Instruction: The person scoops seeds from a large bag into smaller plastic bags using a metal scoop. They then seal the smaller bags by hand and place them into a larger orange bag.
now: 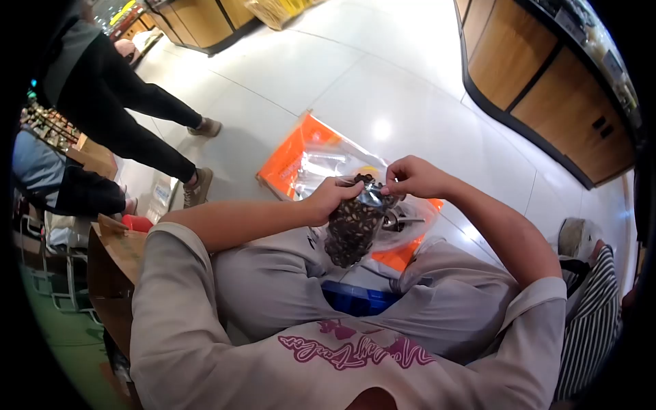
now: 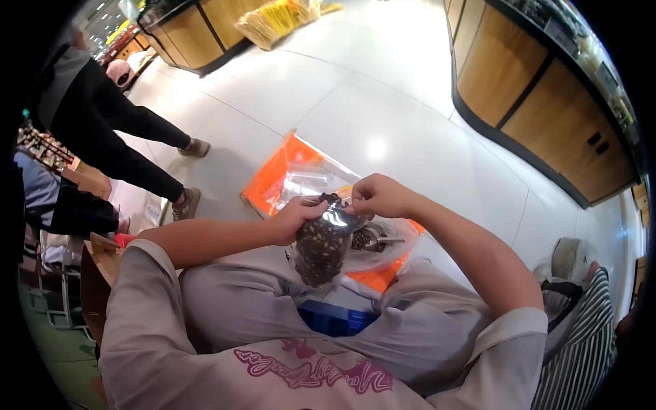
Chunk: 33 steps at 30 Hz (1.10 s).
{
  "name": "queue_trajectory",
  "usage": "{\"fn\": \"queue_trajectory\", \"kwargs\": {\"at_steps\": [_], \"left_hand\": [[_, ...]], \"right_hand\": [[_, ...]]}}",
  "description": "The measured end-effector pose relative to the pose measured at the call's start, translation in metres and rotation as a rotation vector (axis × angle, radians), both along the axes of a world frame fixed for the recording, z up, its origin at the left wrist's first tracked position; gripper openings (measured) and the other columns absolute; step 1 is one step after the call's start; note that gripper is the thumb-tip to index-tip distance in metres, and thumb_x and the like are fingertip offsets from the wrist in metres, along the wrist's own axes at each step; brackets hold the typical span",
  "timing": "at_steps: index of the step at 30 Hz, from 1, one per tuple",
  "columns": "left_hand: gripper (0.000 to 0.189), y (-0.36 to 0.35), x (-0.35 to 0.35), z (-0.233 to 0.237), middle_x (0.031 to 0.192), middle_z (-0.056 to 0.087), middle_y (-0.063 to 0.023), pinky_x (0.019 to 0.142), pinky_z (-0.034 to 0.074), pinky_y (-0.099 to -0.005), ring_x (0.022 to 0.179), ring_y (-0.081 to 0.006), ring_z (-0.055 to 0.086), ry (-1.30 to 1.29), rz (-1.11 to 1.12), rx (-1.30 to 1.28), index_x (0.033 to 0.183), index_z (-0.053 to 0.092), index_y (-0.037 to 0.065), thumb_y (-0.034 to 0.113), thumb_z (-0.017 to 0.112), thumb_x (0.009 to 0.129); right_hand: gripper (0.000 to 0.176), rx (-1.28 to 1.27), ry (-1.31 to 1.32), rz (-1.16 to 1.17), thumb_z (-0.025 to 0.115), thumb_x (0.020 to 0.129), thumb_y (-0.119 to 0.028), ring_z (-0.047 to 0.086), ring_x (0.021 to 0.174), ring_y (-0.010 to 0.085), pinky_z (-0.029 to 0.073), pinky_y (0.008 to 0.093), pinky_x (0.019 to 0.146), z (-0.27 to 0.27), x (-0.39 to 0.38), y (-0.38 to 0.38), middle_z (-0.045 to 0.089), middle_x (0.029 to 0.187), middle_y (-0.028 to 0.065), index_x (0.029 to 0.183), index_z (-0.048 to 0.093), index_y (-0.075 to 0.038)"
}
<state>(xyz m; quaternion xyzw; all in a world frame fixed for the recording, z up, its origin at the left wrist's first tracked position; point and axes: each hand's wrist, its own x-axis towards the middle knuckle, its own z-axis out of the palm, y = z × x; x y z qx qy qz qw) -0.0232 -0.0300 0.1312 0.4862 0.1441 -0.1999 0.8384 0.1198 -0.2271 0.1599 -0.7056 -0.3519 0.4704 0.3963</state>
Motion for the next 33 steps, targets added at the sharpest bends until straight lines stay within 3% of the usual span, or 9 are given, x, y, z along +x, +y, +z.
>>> {"fn": "queue_trajectory", "kwargs": {"at_steps": [5,8,10,14,16,17,23,31,33], "left_hand": [[0.031,0.000,0.011,-0.071,0.099,0.067,-0.0106,0.077,0.056,-0.0329,0.085,-0.0188,0.068,0.345,-0.007,-0.177,0.115,0.055,-0.001,0.025,0.054,0.098],[0.032,-0.005,0.013,-0.111,0.101,0.067,-0.0115,0.081,0.055,-0.0351,0.088,-0.0208,0.068,0.444,-0.038,-0.211,0.115,0.055,0.000,0.027,0.053,0.098],[0.041,-0.009,0.013,-0.129,0.115,0.064,-0.0132,0.095,0.050,-0.0388,0.103,-0.0244,0.064,0.579,-0.099,-0.301,0.123,0.052,0.000,0.033,0.048,0.099],[0.048,-0.023,0.005,-0.184,0.123,0.061,-0.0162,0.102,0.045,-0.0423,0.112,-0.0285,0.061,0.770,-0.130,-0.441,0.128,0.050,0.000,0.038,0.043,0.100],[0.048,-0.031,-0.001,-0.204,0.118,0.064,-0.0160,0.099,0.046,-0.0417,0.107,-0.0283,0.063,0.808,-0.115,-0.493,0.123,0.054,-0.001,0.040,0.044,0.099],[0.048,-0.033,-0.002,-0.210,0.112,0.067,-0.0158,0.096,0.048,-0.0410,0.102,-0.0281,0.065,0.822,-0.106,-0.528,0.118,0.057,-0.001,0.042,0.046,0.099],[0.053,-0.034,-0.009,-0.229,0.115,0.066,-0.0166,0.098,0.046,-0.0416,0.105,-0.0291,0.064,0.800,-0.054,-0.507,0.122,0.056,-0.001,0.045,0.043,0.099],[0.057,-0.026,-0.012,-0.227,0.123,0.062,-0.0175,0.103,0.043,-0.0429,0.113,-0.0307,0.060,0.797,-0.068,-0.648,0.127,0.054,0.000,0.047,0.040,0.099],[0.056,-0.026,-0.013,-0.228,0.130,0.058,-0.0143,0.105,0.039,-0.0428,0.119,-0.0287,0.055,0.770,-0.095,-0.618,0.133,0.050,0.004,0.047,0.036,0.100]], "right_hand": [[0.025,-0.068,0.193,-0.152,0.070,0.088,-0.025,0.064,0.061,0.0113,0.051,0.0246,0.055,-0.091,0.000,-0.004,0.063,0.073,0.0029,0.081,0.059,-0.004],[0.027,-0.134,0.252,-0.201,0.069,0.089,-0.029,0.063,0.061,0.0113,0.051,0.0248,0.054,-0.143,-0.002,-0.012,0.063,0.073,0.0028,0.084,0.061,-0.004],[0.027,-0.240,0.391,-0.293,0.067,0.090,-0.030,0.062,0.061,0.0124,0.052,0.0257,0.057,-0.169,-0.009,-0.017,0.064,0.076,0.0040,0.088,0.063,-0.004],[0.027,-0.280,0.477,-0.325,0.069,0.088,-0.029,0.064,0.068,0.0147,0.056,0.0282,0.059,-0.213,-0.018,-0.032,0.067,0.084,0.0073,0.093,0.065,-0.002],[0.027,-0.334,0.508,-0.340,0.070,0.087,-0.027,0.064,0.070,0.0150,0.056,0.0289,0.060,-0.236,-0.022,-0.038,0.067,0.085,0.0082,0.094,0.066,-0.002],[0.026,-0.369,0.517,-0.360,0.070,0.086,-0.025,0.065,0.072,0.0152,0.057,0.0296,0.061,-0.242,-0.022,-0.039,0.068,0.086,0.0090,0.095,0.067,-0.001],[0.023,-0.352,0.555,-0.367,0.071,0.084,-0.021,0.065,0.072,0.0171,0.057,0.0315,0.062,-0.262,-0.015,-0.036,0.068,0.083,0.0098,0.095,0.068,0.000],[0.017,-0.419,0.667,-0.335,0.070,0.086,-0.017,0.063,0.063,0.0143,0.051,0.0280,0.054,-0.256,-0.010,-0.021,0.066,0.074,0.0078,0.088,0.068,0.000],[0.016,-0.398,0.607,-0.299,0.071,0.085,-0.016,0.063,0.063,0.0145,0.051,0.0277,0.054,-0.256,-0.010,-0.021,0.066,0.072,0.0064,0.086,0.068,0.000]]}}
